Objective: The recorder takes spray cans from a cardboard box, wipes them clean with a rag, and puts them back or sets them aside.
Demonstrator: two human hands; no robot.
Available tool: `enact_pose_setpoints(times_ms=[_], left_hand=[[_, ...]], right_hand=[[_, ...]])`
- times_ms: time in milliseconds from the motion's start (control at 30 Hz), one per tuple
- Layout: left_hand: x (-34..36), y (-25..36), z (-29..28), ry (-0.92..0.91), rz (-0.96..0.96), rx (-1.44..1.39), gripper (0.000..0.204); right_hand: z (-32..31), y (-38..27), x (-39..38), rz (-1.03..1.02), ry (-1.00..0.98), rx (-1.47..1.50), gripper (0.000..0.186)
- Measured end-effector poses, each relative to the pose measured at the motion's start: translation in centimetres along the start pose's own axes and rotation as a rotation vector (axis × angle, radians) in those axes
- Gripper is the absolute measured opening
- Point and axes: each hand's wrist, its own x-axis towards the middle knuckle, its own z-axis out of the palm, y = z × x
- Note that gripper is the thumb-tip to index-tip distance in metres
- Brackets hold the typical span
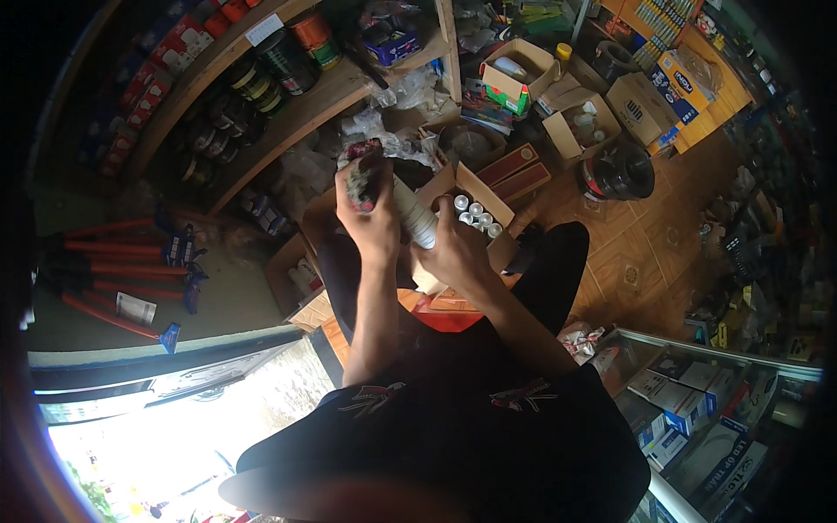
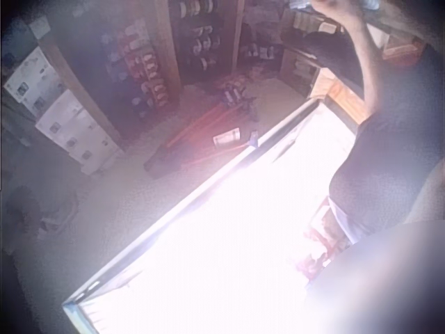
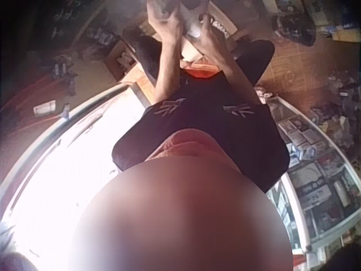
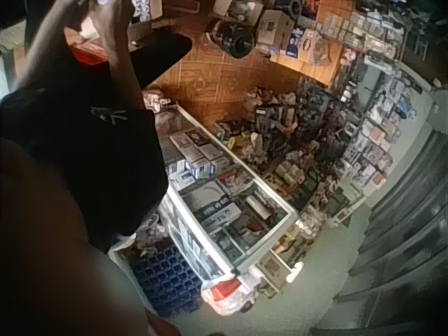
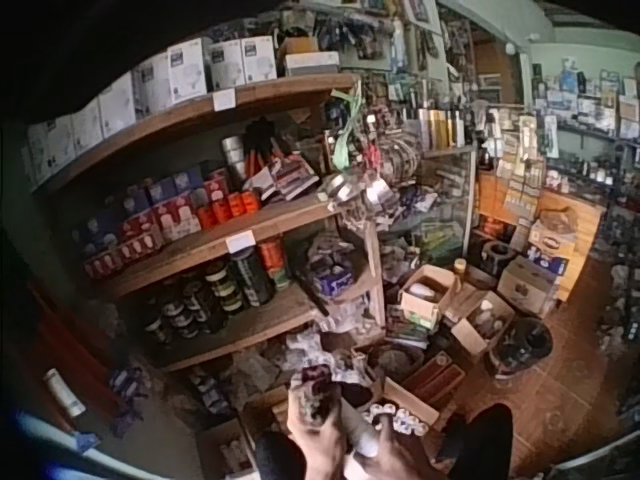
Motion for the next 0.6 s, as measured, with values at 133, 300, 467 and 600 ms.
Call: enact_pose_setpoints(times_ms=[133,300,467,600], left_hand=[[-0.2,0.3,-1.5,-0.103,-0.566,-0.675,0.044],[-1.7,-2.7,-3.7,-0.416,-0.597,-1.184,0.097],[0.1,-0.9,-1.5,-0.074,-0.364,-0.425,0.034],[-1.2,-4.5,-0.8,0.111,-0.134,0.008,0.027]], right_hand=[[-1.4,0.8,-0.2,0.112,-0.665,1.065,0.057],[-1.7,1.2,-1.5,0.014,-1.119,1.456,0.05],[-0.3,1.7,0.2,0.048,-0.616,0.943,0.056],[3.0,2.1,0.4,-0.097,0.062,-0.003,0.06]])
